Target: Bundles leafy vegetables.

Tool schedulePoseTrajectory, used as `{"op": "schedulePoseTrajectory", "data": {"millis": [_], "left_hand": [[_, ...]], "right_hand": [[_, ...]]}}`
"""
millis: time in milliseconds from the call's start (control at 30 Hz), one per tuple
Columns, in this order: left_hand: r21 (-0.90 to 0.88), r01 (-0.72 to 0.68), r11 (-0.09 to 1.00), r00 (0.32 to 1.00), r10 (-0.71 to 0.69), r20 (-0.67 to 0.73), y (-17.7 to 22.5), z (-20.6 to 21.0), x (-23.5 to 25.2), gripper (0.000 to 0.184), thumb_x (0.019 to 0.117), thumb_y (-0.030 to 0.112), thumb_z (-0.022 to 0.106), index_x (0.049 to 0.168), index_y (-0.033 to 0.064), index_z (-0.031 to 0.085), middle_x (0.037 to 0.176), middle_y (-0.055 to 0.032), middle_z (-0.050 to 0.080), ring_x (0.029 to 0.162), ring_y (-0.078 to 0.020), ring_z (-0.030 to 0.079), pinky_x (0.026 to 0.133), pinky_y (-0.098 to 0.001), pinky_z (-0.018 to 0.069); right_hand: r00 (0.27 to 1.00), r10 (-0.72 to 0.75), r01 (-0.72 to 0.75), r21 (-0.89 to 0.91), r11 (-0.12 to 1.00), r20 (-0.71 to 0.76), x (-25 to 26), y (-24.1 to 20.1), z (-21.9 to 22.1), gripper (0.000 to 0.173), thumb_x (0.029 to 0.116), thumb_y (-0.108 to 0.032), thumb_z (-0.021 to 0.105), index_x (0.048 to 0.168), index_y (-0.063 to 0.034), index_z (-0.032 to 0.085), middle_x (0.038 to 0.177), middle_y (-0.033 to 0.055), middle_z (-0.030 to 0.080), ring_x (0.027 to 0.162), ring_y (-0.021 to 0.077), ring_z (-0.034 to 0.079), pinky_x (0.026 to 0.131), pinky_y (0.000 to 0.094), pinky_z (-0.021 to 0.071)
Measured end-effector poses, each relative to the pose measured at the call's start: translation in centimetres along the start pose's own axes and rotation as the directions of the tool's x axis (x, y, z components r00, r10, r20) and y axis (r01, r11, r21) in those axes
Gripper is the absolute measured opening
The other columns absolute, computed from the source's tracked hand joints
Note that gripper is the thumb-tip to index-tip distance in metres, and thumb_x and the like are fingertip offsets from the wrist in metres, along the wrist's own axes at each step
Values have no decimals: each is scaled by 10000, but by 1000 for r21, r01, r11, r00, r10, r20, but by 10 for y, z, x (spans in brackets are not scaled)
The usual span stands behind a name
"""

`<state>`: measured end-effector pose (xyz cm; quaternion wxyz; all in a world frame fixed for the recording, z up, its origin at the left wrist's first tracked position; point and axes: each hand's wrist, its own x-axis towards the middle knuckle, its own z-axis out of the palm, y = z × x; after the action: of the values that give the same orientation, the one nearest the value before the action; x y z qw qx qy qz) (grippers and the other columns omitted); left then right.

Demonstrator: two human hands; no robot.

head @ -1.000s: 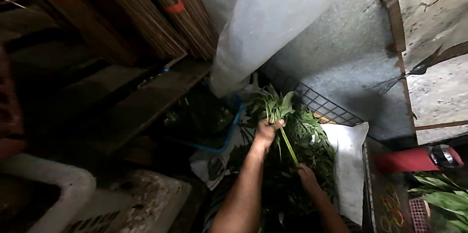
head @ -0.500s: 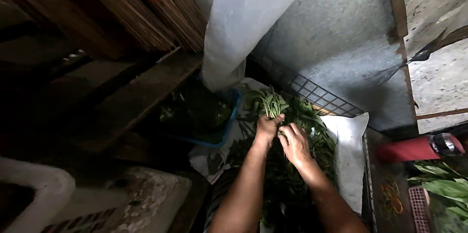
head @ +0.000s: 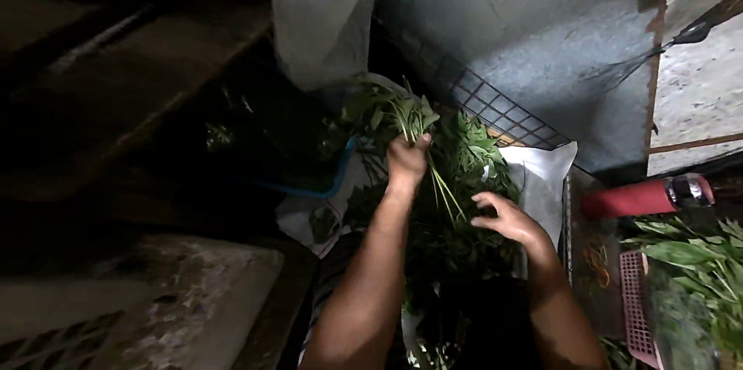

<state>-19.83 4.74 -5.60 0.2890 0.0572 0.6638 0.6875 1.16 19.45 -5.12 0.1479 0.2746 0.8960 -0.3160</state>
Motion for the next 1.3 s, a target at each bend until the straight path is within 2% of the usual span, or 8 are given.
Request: {"op": "schedulePoseTrajectory", "data": {"millis": [100, 200, 333, 433, 733, 967, 1133, 1300], "left_hand": [[-87, 19, 996, 995, -10, 96, -1, 11, -6, 173, 1027, 188, 635, 1062, 19, 639, 795, -40, 645, 528, -65, 518, 491, -228, 466], [-277, 85, 957, 981, -32, 191, -2, 20, -11, 138, 1041, 166, 601, 1009, 33, 622, 758, -26, 639, 457, -37, 472, 412, -176, 412], [-250, 72, 966, 940, 18, 340, -10, 25, -15, 203, 1073, 189, 539, 1023, 36, 662, 936, -37, 681, 801, -100, 621, 739, -279, 531], [-268, 99, 958, 921, 14, 389, -14, 28, -18, 354, 1119, 212, 404, 928, 26, 636, 785, -50, 711, 697, -128, 673, 658, -294, 569], [-339, -94, 936, 985, 39, -166, 4, -14, 3, 308, 1114, 382, 410, 961, 150, 543, 618, 78, 432, 473, -45, 412, 454, -220, 411], [-221, -35, 975, 991, 5, -134, 6, -23, 3, 102, 1028, 212, 627, 1023, 112, 609, 631, 71, 450, 462, -28, 415, 440, -180, 400], [-181, 16, 983, 994, -35, -104, 5, -24, 5, 102, 1016, 187, 640, 963, 111, 598, 596, 67, 447, 438, -31, 406, 417, -186, 393], [7, 130, 991, 989, -130, 70, 4, -9, -4, 100, 972, 144, 694, 998, 50, 672, 697, -1, 582, 506, -54, 464, 462, -200, 397]], "right_hand": [[988, -67, 86, 135, 987, -142, 11, -41, 12, 687, 968, -391, 684, 1543, -115, 429, 1457, 134, 560, 1359, 267, 528, 1143, 493, 431], [976, -48, 110, 294, 949, -211, 25, -73, 35, 357, 1086, -224, 501, 1395, -47, 531, 923, 99, 690, 818, 182, 685, 798, 381, 586], [941, 65, 81, 406, 910, -332, 34, -82, 50, 299, 1116, -218, 401, 1126, -18, 623, 750, 77, 519, 648, 193, 505, 646, 403, 481], [953, 1, 139, 438, 888, -304, 31, -69, 58, 280, 1107, -231, 431, 1080, -20, 613, 722, 44, 500, 608, 140, 486, 602, 335, 465], [984, 176, -175, -170, 970, -4, 12, 71, 46, 421, 1105, -318, 418, 1337, -26, 614, 1288, 222, 657, 1217, 379, 630, 1057, 569, 472], [959, 277, -212, -480, 852, 68, 11, 103, 84, 357, 1023, -164, 568, 1365, -211, 657, 1460, 220, 534, 1383, 432, 464, 1112, 637, 369], [977, 157, -172, -98, 980, -142, 20, 65, 48, 313, 1050, -191, 536, 1273, -19, 675, 1307, 200, 652, 1229, 332, 620, 1081, 526, 456], [810, 338, 149, 726, 671, -479, 48, -12, 40, 177, 1033, -112, 598, 1151, 15, 561, 736, 53, 595, 598, 96, 551, 593, 265, 496]]}}
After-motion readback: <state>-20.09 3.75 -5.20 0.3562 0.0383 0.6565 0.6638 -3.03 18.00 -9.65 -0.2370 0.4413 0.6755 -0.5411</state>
